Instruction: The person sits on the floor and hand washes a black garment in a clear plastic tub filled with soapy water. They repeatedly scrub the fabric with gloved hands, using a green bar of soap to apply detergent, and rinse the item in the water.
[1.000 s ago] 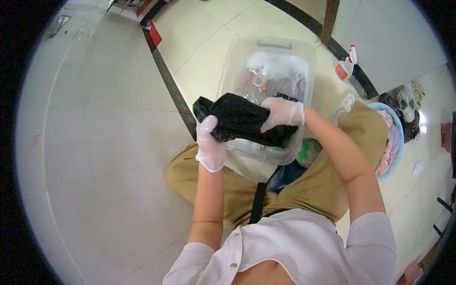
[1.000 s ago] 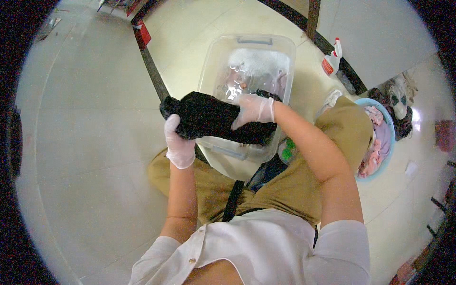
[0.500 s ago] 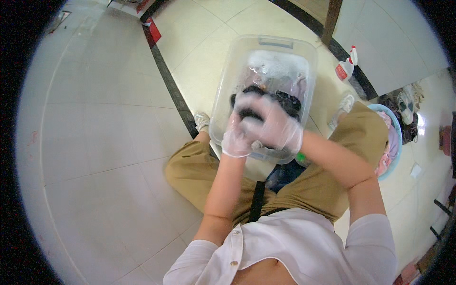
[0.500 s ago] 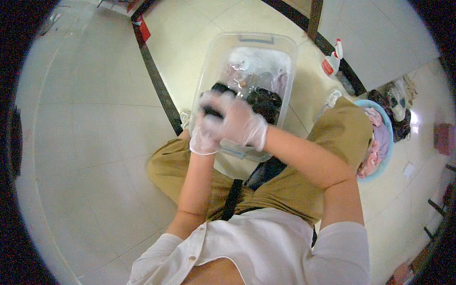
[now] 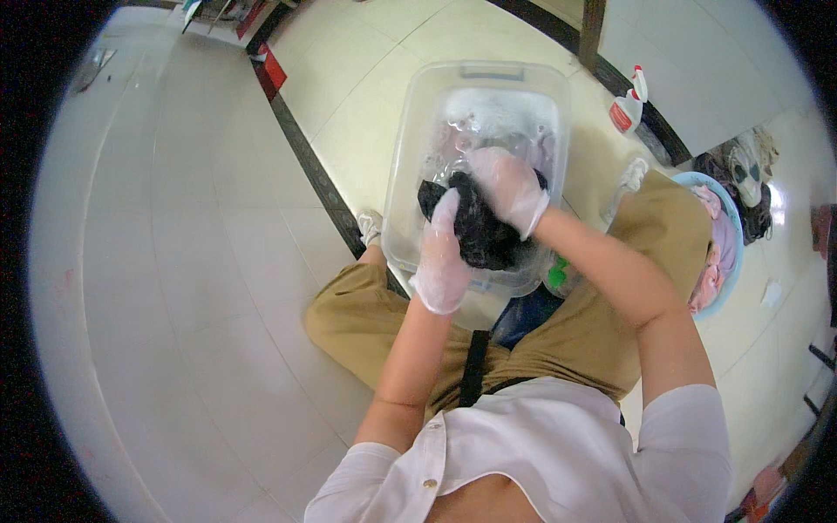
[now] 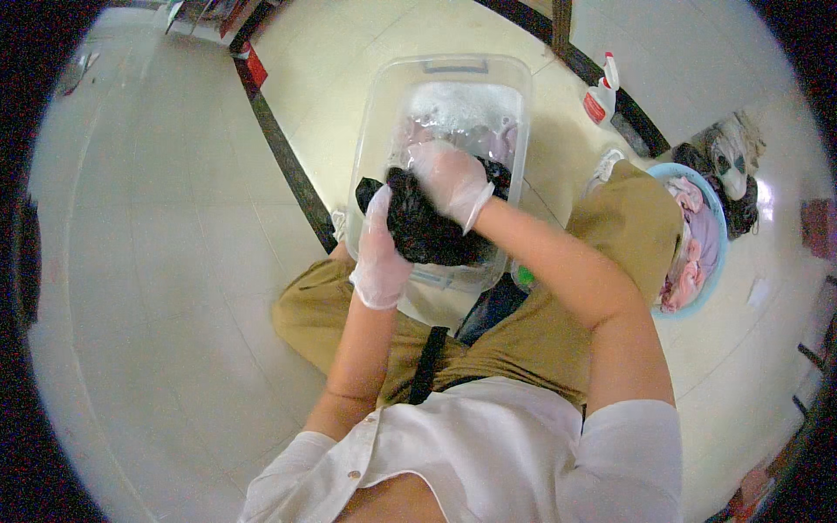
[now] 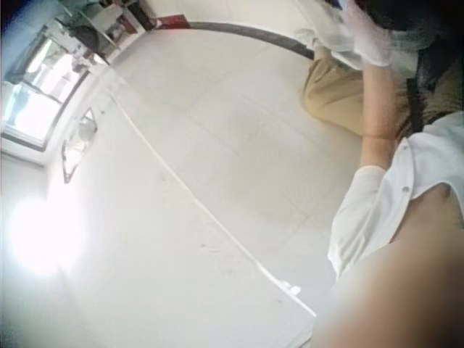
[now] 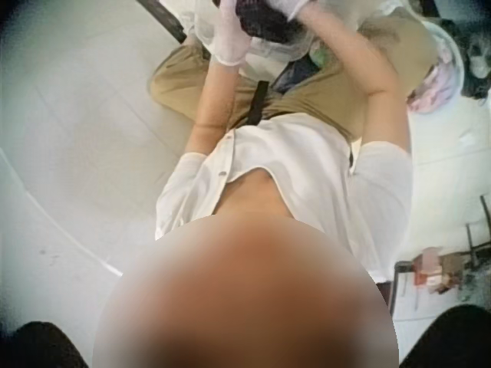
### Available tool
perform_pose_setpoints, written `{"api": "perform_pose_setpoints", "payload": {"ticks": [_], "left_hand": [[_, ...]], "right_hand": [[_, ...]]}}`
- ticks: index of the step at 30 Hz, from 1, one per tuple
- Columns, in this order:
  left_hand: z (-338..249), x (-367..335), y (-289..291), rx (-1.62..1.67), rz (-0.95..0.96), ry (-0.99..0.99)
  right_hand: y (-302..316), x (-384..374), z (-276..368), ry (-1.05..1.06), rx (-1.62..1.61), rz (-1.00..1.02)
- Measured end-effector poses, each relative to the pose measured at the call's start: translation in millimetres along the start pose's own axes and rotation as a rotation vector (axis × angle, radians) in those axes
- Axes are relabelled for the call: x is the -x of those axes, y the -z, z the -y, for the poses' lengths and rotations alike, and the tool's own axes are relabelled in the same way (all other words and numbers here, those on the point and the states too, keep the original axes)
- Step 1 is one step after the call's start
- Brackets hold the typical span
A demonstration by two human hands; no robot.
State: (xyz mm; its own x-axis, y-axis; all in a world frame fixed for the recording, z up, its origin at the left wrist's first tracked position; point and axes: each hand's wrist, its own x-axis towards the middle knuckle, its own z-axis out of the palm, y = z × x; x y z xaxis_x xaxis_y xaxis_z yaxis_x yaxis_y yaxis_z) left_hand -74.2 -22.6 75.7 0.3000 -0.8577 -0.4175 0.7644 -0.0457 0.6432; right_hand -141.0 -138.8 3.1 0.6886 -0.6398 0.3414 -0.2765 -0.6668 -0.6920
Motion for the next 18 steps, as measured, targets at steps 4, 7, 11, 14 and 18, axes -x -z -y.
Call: {"api": "perform_pose_setpoints", "payload": {"ticks": [4,7,11,14,18], "left_hand": [[-26,-1,15,-0.214,-0.117,-0.189],[-56,2,35,-0.134,-0.164,-0.275],[-58,4,22,-0.248,-0.321,-0.317],[-27,1,43,-0.211,-0.022,-0.23],[5,-1,23,0.015,0.104,-0.089]], "right_hand": [[-5,-7,-30,-0.147,-0.66,0.106],[51,-8,2,-0.101,-0.577,0.347],[63,-10,6,-0.323,-0.837,0.226],[64,-23,6,-0.469,-1.484,0.016],[47,-19,11,-0.363,-0.705,-0.234]]}}
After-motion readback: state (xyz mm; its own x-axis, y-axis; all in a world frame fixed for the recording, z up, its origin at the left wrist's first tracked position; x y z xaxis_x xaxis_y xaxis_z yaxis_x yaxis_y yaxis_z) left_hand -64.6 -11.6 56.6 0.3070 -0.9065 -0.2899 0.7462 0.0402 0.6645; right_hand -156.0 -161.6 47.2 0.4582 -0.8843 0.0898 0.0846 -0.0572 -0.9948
